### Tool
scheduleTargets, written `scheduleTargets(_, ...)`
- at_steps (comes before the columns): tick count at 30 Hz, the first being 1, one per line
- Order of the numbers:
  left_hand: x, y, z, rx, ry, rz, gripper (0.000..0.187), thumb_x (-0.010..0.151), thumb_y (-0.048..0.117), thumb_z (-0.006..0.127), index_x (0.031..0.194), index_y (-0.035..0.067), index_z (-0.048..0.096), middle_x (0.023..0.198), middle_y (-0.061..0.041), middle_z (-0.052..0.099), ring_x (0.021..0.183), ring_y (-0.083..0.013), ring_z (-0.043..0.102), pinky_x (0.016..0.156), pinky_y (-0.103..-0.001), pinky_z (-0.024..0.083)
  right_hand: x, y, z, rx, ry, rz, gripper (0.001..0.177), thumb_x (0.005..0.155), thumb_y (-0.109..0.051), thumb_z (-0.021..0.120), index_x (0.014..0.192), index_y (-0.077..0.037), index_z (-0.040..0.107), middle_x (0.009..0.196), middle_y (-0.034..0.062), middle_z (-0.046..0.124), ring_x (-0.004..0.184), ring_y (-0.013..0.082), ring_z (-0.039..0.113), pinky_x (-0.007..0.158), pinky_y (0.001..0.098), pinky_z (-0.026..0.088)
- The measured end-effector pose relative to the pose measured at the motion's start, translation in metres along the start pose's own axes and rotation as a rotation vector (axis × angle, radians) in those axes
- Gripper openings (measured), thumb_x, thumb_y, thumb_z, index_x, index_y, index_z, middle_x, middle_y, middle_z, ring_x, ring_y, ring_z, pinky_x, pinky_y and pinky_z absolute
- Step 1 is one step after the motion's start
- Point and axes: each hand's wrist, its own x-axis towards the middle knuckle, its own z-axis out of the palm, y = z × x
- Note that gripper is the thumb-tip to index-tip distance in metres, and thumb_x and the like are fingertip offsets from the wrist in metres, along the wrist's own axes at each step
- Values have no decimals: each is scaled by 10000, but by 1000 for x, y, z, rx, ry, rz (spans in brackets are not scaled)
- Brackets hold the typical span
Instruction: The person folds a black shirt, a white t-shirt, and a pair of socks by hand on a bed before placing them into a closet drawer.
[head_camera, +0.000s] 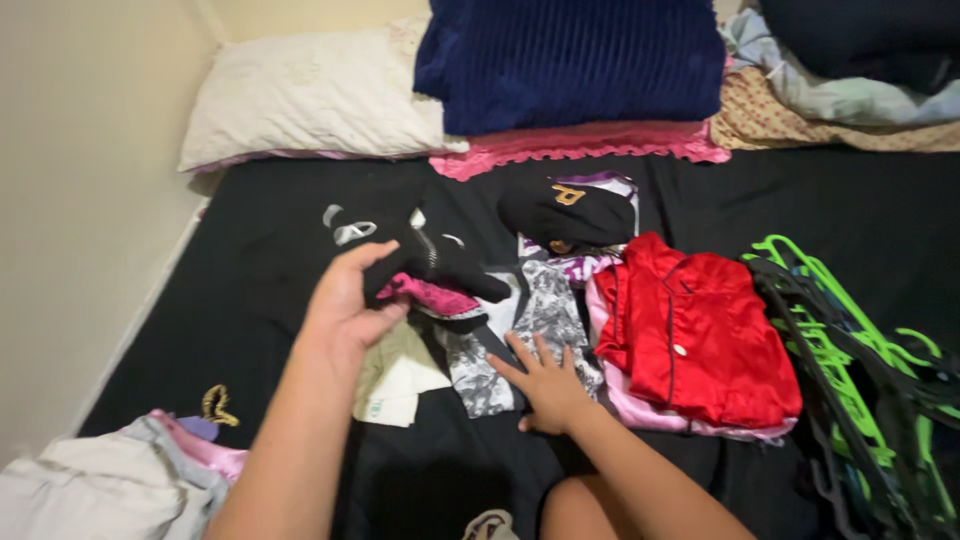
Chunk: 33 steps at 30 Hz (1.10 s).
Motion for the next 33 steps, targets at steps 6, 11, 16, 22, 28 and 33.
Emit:
scheduleTargets(6, -44, 53, 12, 20, 131, 106, 83, 836, 115, 687, 919, 116, 690, 850, -32, 723, 763, -183, 707, 729, -357, 593, 38, 32, 37, -50, 12, 240, 843, 764, -134, 773, 1526, -324, 466, 1693, -1, 229, 1501, 394, 302, 1096, 721, 322)
scheduleTargets(11, -50, 58, 3, 38, 141, 120, 68, 871, 123, 699, 929, 89, 700, 866, -45, 733, 761, -169, 697, 725, -336, 566, 43, 60, -55, 270, 105, 179, 794, 803, -341, 827, 1488, -141, 479, 1669, 202, 196, 1492, 425, 301, 1186, 570, 267)
scheduleTargets(16, -34, 40, -7, 100, 175, 60, 61, 851, 167, 690, 907, 143, 697, 848, -8, 722, 769, -159, 680, 708, -343, 535, 0, 78, -217, 536, 51, 322, 845, 747, -324, 844, 1475, -145, 455, 1220, 174, 779, 1090, 248, 721, 987, 386, 530)
scheduleTargets(22, 12, -27, 28, -50, 8, -65, 92, 831, 123, 728, 918, 129, 698, 870, -31, 721, 825, -192, 681, 775, -374, 540, -60, 83, -324, 191, 201, 552, 341, 875, -308, 775, 1148, -105, 787, 951, 124, 797, 917, 266, 707, 810, 411, 528)
scheduleTargets(28, 27, -132, 30, -224, -146, -56, 183, 795, 111, 761, 969, 104, 704, 1004, -36, 699, 1004, -233, 657, 909, -448, 574, -117, 88, -290, -213, 509, 277, 779, 722, -22, 731, 1446, -275, 592, 1340, 137, 656, 1172, 360, 649, 973, 443, 518)
scheduleTargets(33, 40, -237, -54, 365, 159, -305, 422, 823, 227, 789, 1210, 142, 643, 1155, -45, 668, 1087, -249, 595, 911, -480, 482, -123, 98, -132, -155, 184, 376, 1020, 643, 128, 688, 1504, -384, 492, 1619, 41, 383, 1521, 360, 346, 1281, 563, 250)
